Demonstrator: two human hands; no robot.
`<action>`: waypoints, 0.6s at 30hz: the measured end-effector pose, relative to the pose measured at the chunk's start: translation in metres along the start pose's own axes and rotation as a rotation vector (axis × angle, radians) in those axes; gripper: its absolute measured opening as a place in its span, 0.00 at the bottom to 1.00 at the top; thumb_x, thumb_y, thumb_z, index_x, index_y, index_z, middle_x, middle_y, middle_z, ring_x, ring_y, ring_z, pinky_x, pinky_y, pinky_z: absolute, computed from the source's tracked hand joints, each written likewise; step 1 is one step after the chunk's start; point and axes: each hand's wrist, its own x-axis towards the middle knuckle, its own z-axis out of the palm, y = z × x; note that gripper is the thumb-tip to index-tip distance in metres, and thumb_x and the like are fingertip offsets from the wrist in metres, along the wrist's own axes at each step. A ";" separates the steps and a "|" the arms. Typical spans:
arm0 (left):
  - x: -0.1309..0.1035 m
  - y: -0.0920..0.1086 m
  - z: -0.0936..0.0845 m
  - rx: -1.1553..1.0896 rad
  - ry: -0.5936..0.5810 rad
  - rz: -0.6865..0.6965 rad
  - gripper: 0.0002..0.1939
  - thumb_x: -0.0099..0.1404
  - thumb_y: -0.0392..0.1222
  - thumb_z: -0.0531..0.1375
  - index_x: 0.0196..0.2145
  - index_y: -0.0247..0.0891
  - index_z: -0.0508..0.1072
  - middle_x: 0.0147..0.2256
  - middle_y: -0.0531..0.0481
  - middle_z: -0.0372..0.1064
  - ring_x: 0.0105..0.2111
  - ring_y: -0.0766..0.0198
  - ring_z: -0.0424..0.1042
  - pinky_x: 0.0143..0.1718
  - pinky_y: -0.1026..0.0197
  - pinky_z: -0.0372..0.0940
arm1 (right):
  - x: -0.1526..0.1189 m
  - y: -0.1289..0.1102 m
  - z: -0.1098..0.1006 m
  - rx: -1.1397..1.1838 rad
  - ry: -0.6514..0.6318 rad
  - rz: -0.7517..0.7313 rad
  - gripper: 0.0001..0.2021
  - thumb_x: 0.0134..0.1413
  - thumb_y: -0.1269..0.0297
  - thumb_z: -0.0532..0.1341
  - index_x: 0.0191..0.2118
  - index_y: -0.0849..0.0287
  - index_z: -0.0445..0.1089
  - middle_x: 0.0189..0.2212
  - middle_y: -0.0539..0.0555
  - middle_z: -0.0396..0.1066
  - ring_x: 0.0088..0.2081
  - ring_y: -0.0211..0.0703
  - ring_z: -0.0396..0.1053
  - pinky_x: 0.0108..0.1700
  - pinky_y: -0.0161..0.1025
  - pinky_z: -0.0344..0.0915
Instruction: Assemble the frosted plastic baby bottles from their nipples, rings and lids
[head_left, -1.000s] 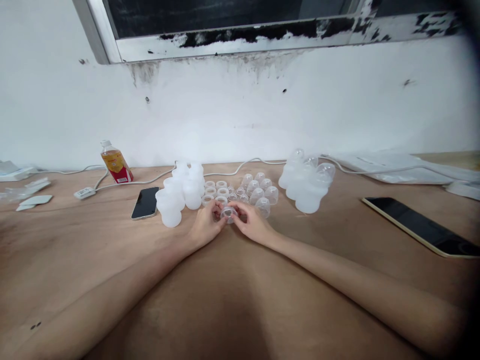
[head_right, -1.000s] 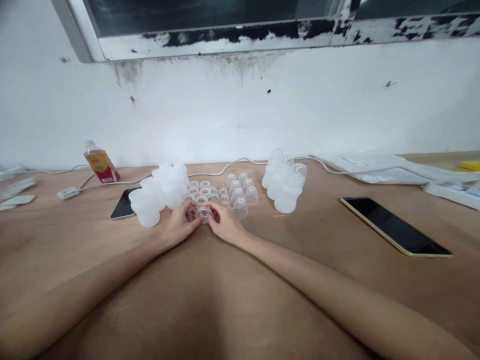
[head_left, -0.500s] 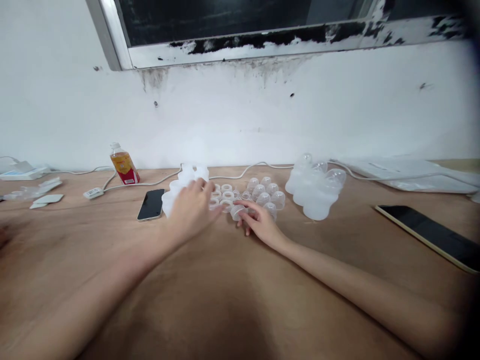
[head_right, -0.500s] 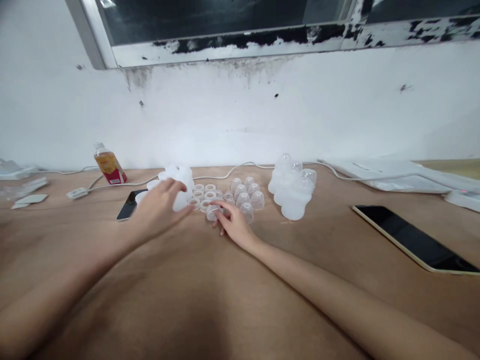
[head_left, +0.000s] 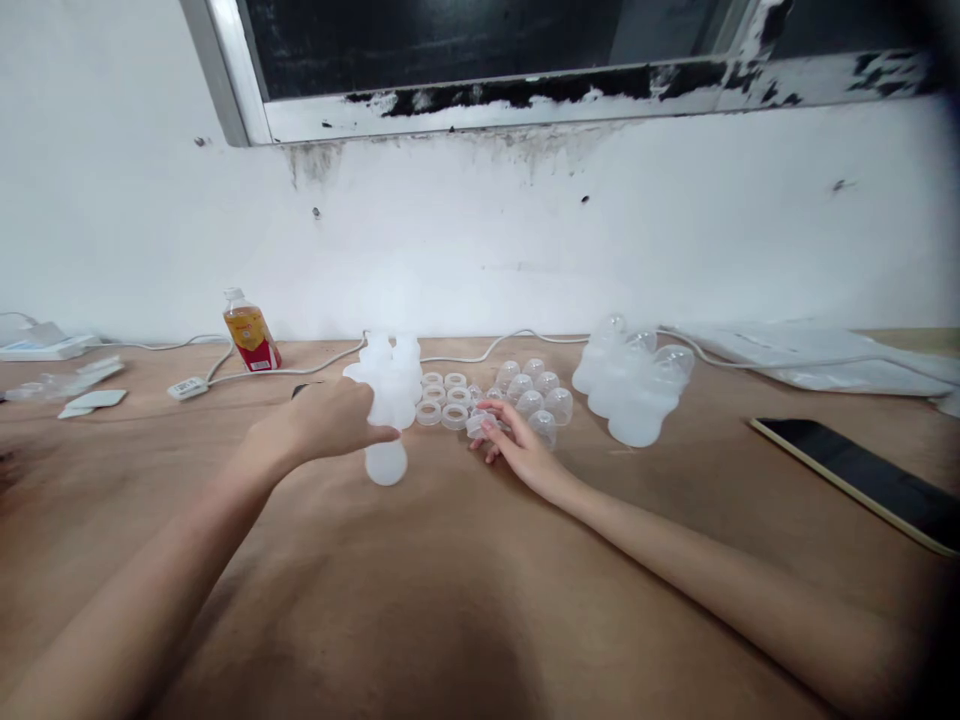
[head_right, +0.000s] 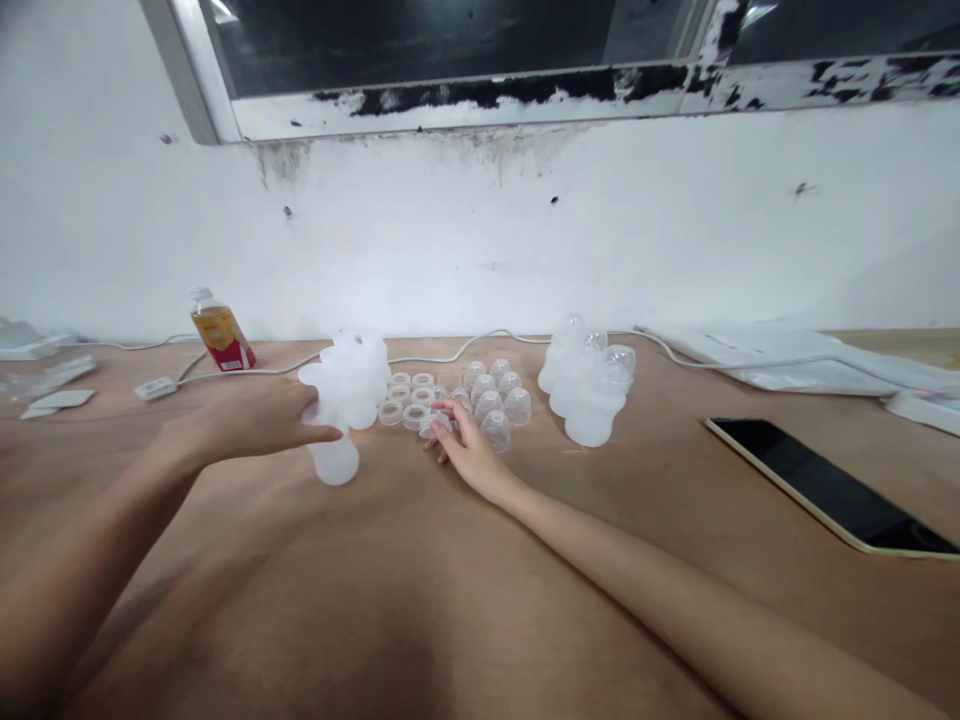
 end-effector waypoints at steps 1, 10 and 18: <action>-0.001 0.006 0.006 0.060 -0.097 0.019 0.18 0.36 0.50 0.65 0.13 0.37 0.62 0.14 0.54 0.56 0.18 0.64 0.59 0.22 0.65 0.53 | 0.000 0.000 0.000 0.005 0.001 -0.001 0.13 0.52 0.58 0.50 0.43 0.55 0.55 0.38 0.54 0.58 0.31 0.36 0.67 0.25 0.33 0.64; -0.011 0.007 0.117 -0.462 -0.007 0.142 0.20 0.52 0.48 0.57 0.41 0.36 0.61 0.33 0.49 0.65 0.29 0.65 0.65 0.26 0.65 0.60 | -0.004 -0.005 -0.003 0.073 -0.009 -0.097 0.17 0.51 0.61 0.52 0.47 0.52 0.51 0.39 0.52 0.56 0.32 0.36 0.65 0.29 0.35 0.65; -0.013 0.004 0.114 -0.477 -0.057 0.106 0.18 0.51 0.46 0.58 0.40 0.37 0.64 0.34 0.50 0.68 0.33 0.62 0.66 0.32 0.62 0.62 | -0.007 -0.011 -0.005 0.109 0.035 -0.092 0.26 0.46 0.61 0.56 0.52 0.51 0.48 0.43 0.54 0.55 0.33 0.36 0.65 0.36 0.39 0.66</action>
